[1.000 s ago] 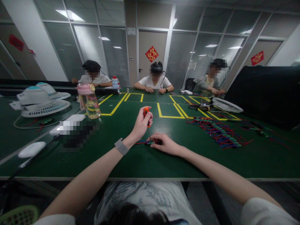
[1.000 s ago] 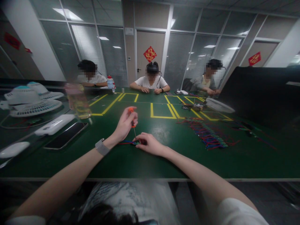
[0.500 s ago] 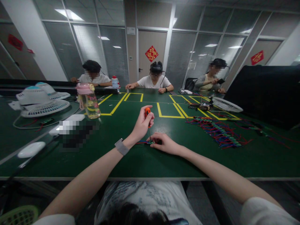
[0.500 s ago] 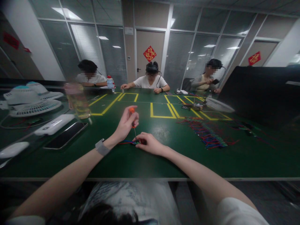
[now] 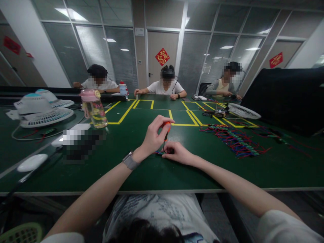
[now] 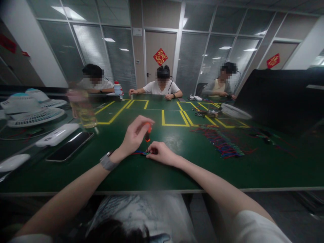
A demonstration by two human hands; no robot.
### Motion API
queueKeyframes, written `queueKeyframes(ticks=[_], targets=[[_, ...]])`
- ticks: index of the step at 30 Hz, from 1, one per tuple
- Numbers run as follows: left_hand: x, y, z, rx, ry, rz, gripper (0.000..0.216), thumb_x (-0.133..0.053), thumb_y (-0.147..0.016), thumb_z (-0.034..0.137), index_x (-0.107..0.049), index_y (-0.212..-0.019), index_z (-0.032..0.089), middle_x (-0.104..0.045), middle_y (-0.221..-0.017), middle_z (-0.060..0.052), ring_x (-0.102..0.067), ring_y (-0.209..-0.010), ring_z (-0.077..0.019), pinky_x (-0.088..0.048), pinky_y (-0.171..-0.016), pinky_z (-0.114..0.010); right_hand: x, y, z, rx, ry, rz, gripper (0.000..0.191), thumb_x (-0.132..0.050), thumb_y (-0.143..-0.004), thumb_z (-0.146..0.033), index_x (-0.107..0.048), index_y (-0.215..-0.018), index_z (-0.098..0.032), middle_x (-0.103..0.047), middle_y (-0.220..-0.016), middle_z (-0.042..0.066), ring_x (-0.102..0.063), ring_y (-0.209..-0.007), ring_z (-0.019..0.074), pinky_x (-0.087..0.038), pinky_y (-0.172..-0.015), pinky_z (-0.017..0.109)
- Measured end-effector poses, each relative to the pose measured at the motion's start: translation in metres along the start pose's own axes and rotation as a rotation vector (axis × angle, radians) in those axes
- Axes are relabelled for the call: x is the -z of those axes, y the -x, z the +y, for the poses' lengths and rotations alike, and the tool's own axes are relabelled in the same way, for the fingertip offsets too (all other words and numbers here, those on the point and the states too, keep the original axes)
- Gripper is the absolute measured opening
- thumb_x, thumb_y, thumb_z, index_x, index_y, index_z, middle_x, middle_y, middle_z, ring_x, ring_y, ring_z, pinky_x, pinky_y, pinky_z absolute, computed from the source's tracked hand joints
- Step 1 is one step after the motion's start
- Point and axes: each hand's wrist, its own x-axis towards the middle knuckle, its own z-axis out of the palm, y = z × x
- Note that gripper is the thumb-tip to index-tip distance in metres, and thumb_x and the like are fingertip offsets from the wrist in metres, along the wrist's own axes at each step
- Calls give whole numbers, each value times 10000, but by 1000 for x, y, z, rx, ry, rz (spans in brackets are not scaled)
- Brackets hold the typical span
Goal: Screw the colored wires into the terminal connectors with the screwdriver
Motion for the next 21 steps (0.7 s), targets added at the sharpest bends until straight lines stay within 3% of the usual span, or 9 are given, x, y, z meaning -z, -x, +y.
queueKeyframes(ticks=[4, 9, 14, 16, 21], targets=[[2, 0, -4, 7, 51, -30, 249, -429, -960, 243, -673, -956, 193, -612, -888, -56, -592, -763, -153, -464, -701, -275, 0, 0, -1, 17, 10, 15, 108, -733, -761, -206, -680, -817, -131, -578, -713, -8, -495, -608, 106, -414, -593, 234], [3, -2, -12, -96, -112, 89, 90, -642, -858, 275, -685, -876, 197, -550, -913, -36, -564, -845, -151, -473, -739, -256, 5, 0, -3, 8, 30, -27, 110, -731, -762, -196, -690, -839, -129, -579, -719, -7, -499, -608, 101, -413, -590, 225], [3, -1, -14, -96, -118, 57, 249, -405, -986, 240, -623, -1096, 190, -590, -900, -33, -582, -740, -105, -479, -704, -241, 9, 2, -4, 27, 18, -48, 156, -719, -768, -182, -719, -913, -124, -562, -752, 5, -524, -645, 111, -432, -605, 229], [4, 0, -14, -114, -121, 50, 268, -373, -998, 245, -619, -1084, 186, -596, -893, -32, -585, -735, -105, -478, -705, -246, 9, 2, -2, 30, 9, -40, 159, -716, -771, -182, -722, -918, -125, -559, -755, 5, -520, -642, 109, -434, -602, 228], [5, -2, -14, -183, -274, 127, 126, -616, -888, 296, -684, -895, 190, -532, -880, -23, -542, -825, -134, -453, -737, -253, 7, 2, 1, 39, 1, -40, 152, -715, -773, -186, -720, -914, -126, -563, -755, 6, -514, -645, 109, -437, -604, 228]])
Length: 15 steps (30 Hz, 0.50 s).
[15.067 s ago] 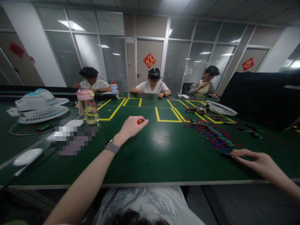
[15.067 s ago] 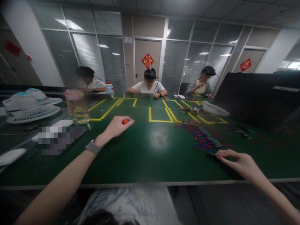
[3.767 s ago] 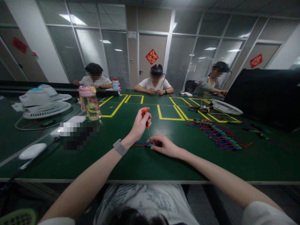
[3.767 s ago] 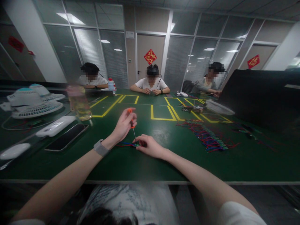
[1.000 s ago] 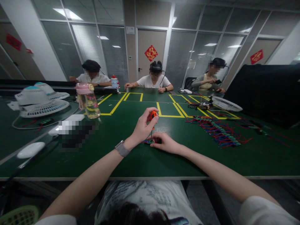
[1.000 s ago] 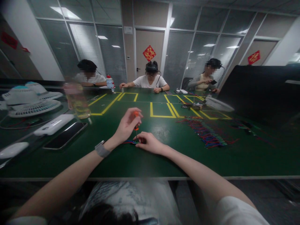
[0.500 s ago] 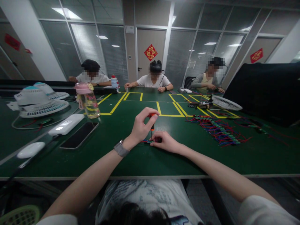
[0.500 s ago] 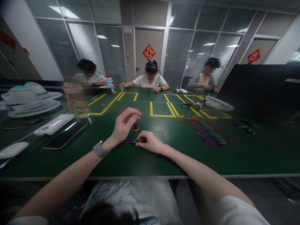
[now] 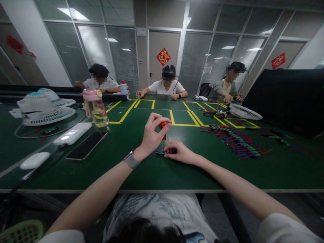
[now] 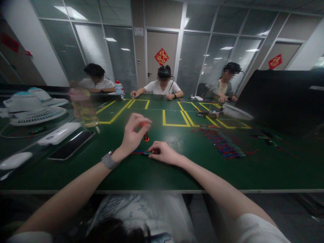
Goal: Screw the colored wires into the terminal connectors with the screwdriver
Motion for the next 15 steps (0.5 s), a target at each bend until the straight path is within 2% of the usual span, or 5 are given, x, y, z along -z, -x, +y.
queueKeyframes(ticks=[5, 10, 12, 15], targets=[[0, -1, -2, 88, 13, -16, 175, -571, -917, 273, -697, -1024, 217, -522, -842, -10, -536, -762, -118, -454, -724, -248, -1, 0, 0, 3, 3, 15, 163, -733, -764, -214, -724, -907, -135, -555, -740, 0, -506, -626, 104, -438, -594, 227], [3, -2, -2, 161, 193, -130, 295, -399, -991, 266, -617, -1179, 202, -624, -895, -34, -599, -817, -130, -469, -758, -260, -1, 0, -1, 6, -8, 22, 163, -725, -771, -214, -726, -913, -134, -561, -753, 6, -523, -642, 111, -445, -605, 233], [4, -2, -2, 166, 233, -145, 298, -381, -996, 269, -629, -1147, 199, -637, -934, -43, -607, -856, -137, -469, -772, -262, -1, 0, -1, 9, -11, 20, 163, -724, -772, -213, -725, -914, -135, -562, -752, 5, -525, -642, 111, -443, -603, 233], [2, -1, -3, 122, 177, -110, 222, -504, -949, 311, -682, -1033, 207, -590, -989, -49, -574, -912, -146, -460, -780, -255, -1, 0, 0, 12, -11, 10, 166, -720, -777, -222, -724, -921, -139, -565, -756, 6, -520, -641, 110, -439, -600, 232]])
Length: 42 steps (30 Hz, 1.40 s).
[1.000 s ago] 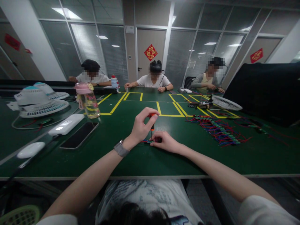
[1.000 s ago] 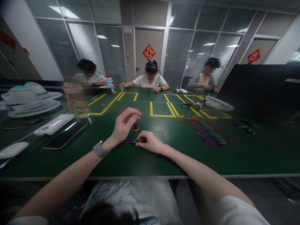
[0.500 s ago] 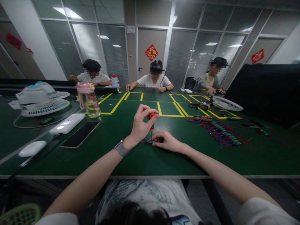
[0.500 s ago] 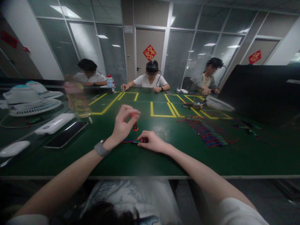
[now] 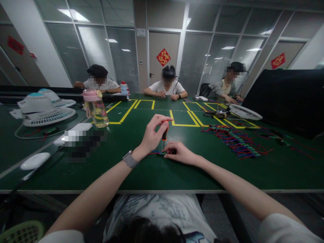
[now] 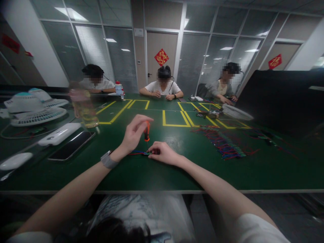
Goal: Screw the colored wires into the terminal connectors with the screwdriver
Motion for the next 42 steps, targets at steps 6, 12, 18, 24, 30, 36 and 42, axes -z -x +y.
queueKeyframes(ticks=[6, 12, 18, 24, 30, 36, 42], targets=[[-1, -1, 2, 13, -57, 32, 149, -568, -911, 273, -678, -984, 203, -563, -896, -27, -551, -820, -130, -454, -745, -244, 0, 0, 0, -6, 13, -2, 170, -722, -776, -217, -726, -922, -131, -561, -753, 7, -523, -645, 112, -433, -605, 232], [2, -2, 4, 74, 88, -23, 243, -423, -977, 246, -629, -1088, 182, -646, -905, -38, -615, -837, -133, -490, -781, -260, 1, 0, -1, -1, 22, -3, 170, -724, -778, -220, -724, -924, -133, -573, -760, 10, -532, -649, 114, -437, -611, 232], [-3, -2, 3, 2, 4, 51, 142, -622, -879, 295, -714, -944, 208, -564, -929, -35, -577, -842, -129, -481, -753, -239, 0, 0, 1, 4, 24, -6, 170, -720, -785, -228, -722, -927, -134, -568, -759, 7, -513, -644, 109, -435, -608, 228], [-3, -3, 13, 64, 82, -67, 197, -531, -931, 275, -696, -996, 192, -583, -887, -37, -607, -789, -125, -500, -698, -233, 1, -1, 0, 2, 37, -22, 176, -707, -802, -253, -719, -937, -140, -575, -763, 9, -505, -642, 110, -443, -616, 235], [2, -8, 15, 131, 261, -240, 271, -433, -968, 231, -638, -1134, 168, -681, -1032, -84, -667, -963, -171, -542, -880, -318, 1, 0, 1, 1, 46, -25, 191, -697, -810, -276, -724, -954, -154, -583, -779, 12, -496, -628, 106, -447, -606, 235], [0, -6, 11, 153, 270, -183, 254, -471, -952, 238, -651, -1116, 166, -646, -1097, -92, -664, -944, -165, -568, -818, -301, 0, 0, 4, 0, 42, -21, 184, -698, -805, -264, -725, -947, -149, -582, -777, 12, -501, -632, 108, -440, -604, 232], [0, -4, 8, 23, 39, -37, 125, -713, -802, 258, -716, -908, 192, -533, -855, -16, -567, -757, -118, -514, -658, -234, 1, 0, 2, 1, 51, -20, 193, -705, -803, -271, -725, -949, -147, -586, -774, 16, -504, -637, 113, -447, -621, 242]])
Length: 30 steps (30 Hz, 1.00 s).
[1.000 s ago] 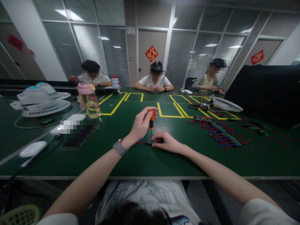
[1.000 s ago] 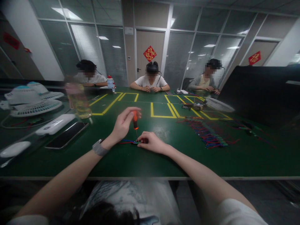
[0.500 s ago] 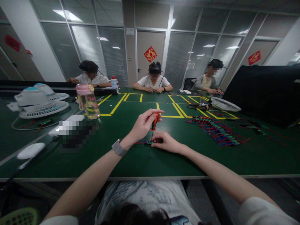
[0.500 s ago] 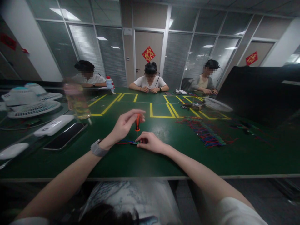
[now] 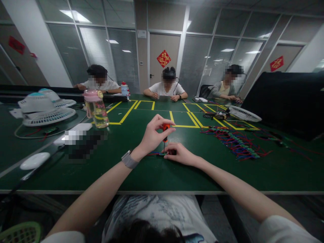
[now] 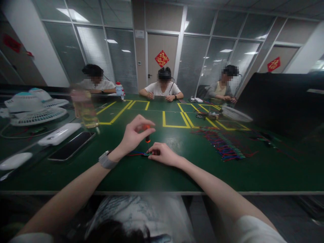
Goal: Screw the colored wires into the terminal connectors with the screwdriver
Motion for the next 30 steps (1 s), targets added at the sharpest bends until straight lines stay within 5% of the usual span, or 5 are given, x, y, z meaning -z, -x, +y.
queueKeyframes(ticks=[8, 14, 21, 26, 30], targets=[[-1, 2, 4, -26, 36, -122, 299, -422, -969, 236, -647, -1163, 205, -613, -1125, -86, -634, -954, -163, -545, -819, -301, -1, 0, 1, 9, -12, 4, 188, -694, -808, -277, -720, -946, -151, -580, -768, 11, -502, -624, 109, -449, -608, 240], [-1, 1, 2, 97, 154, -89, 251, -534, -921, 261, -662, -1121, 181, -647, -1026, -77, -664, -833, -139, -567, -720, -254, -1, 0, 0, 2, -11, 4, 175, -697, -804, -259, -722, -943, -154, -570, -773, 6, -507, -631, 107, -446, -607, 234], [1, 1, 0, -39, -109, 10, 158, -700, -815, 271, -720, -963, 222, -536, -848, -12, -554, -756, -117, -510, -701, -243, 0, 0, -1, -5, -9, -4, 184, -701, -801, -250, -724, -953, -149, -590, -791, 16, -511, -630, 108, -448, -614, 240], [1, 2, 1, -67, -120, -56, 293, -446, -966, 243, -664, -1161, 226, -607, -1049, -68, -601, -963, -159, -503, -879, -306, 1, 0, -2, 7, -7, -9, 188, -692, -810, -267, -723, -957, -153, -585, -778, 12, -506, -621, 107, -457, -615, 244], [-1, 3, -1, 50, 103, -72, 322, -441, -965, 256, -616, -1231, 205, -626, -1204, -97, -653, -972, -171, -572, -793, -291, 1, 0, -2, 9, -6, -5, 174, -691, -809, -263, -720, -939, -151, -588, -790, 16, -511, -621, 106, -458, -610, 239]])
